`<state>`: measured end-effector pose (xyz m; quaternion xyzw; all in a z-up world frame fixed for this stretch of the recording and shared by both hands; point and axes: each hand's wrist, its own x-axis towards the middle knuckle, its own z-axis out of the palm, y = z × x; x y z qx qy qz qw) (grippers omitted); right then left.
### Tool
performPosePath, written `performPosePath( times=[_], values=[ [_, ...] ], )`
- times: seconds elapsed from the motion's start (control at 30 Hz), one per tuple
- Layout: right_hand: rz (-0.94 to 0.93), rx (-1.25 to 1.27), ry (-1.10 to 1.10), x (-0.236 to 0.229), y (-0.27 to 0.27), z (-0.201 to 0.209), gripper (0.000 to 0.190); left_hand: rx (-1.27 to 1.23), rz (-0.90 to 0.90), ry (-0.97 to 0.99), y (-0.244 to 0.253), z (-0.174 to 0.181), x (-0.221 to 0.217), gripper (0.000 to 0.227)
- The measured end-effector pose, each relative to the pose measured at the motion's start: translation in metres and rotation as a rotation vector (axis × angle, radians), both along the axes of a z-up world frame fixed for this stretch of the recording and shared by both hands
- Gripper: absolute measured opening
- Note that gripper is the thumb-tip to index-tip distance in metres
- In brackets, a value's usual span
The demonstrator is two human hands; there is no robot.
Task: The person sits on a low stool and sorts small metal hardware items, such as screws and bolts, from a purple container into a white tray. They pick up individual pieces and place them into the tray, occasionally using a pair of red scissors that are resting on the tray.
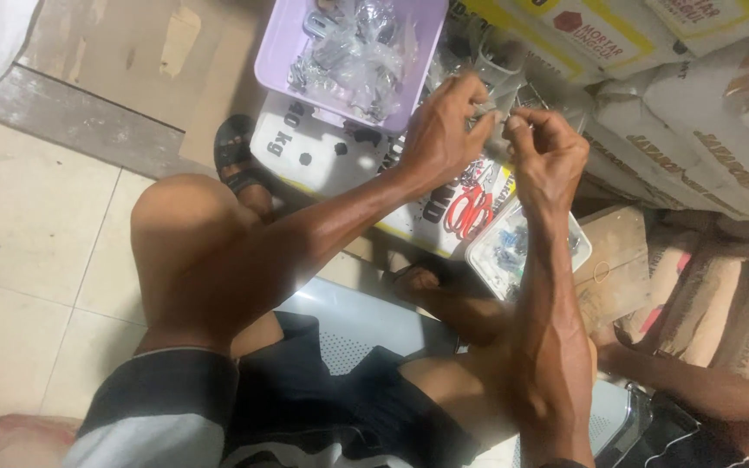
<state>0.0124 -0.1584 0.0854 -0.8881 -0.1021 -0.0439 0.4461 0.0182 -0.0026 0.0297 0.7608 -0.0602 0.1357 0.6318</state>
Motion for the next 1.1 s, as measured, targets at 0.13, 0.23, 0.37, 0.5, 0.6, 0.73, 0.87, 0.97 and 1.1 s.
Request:
performPosePath(
  times=[0.13, 0.23, 0.37, 0.5, 0.6, 0.73, 0.87, 0.97, 1.1],
  values=[
    [0.074, -0.176, -0.147, -0.001, 0.001, -0.021, 0.015, -0.114, -0.152, 0.351, -0.007, -0.019, 0.014, 0.024],
    [0.166, -0.255, -0.221, -0.002, 0.001, -0.026, 0.008, -0.272, -0.148, 0.596, -0.002, -0.007, 0.011, 0.018],
    [0.244, -0.434, -0.191, -0.003, -0.007, -0.030, 0.010, -0.094, -0.126, 0.616, -0.003, -0.017, 0.013, 0.019],
    [0.252, -0.493, -0.218, -0.007, -0.007, -0.028, 0.004, 0.267, -0.027, 0.219, -0.021, -0.051, 0.012, 0.019],
    [0.129, -0.304, -0.108, -0.014, -0.010, -0.020, 0.011, 0.252, 0.095, 0.147, -0.019, -0.075, 0.017, 0.017],
    [-0.019, -0.367, -0.046, 0.000, -0.012, -0.050, 0.017, 0.209, 0.066, 0.311, -0.008, -0.048, 0.015, 0.008],
    [-0.002, -0.481, 0.090, 0.015, -0.018, -0.123, 0.008, 0.054, 0.040, 0.241, -0.002, -0.023, 0.012, 0.019],
    [0.041, -0.462, 0.022, 0.015, -0.014, -0.148, 0.016, 0.000, -0.006, 0.319, 0.007, -0.014, 0.011, 0.016],
    [0.085, -0.489, -0.038, 0.011, -0.017, -0.156, 0.005, -0.099, 0.011, 0.381, 0.000, -0.026, 0.009, 0.018]
  ],
)
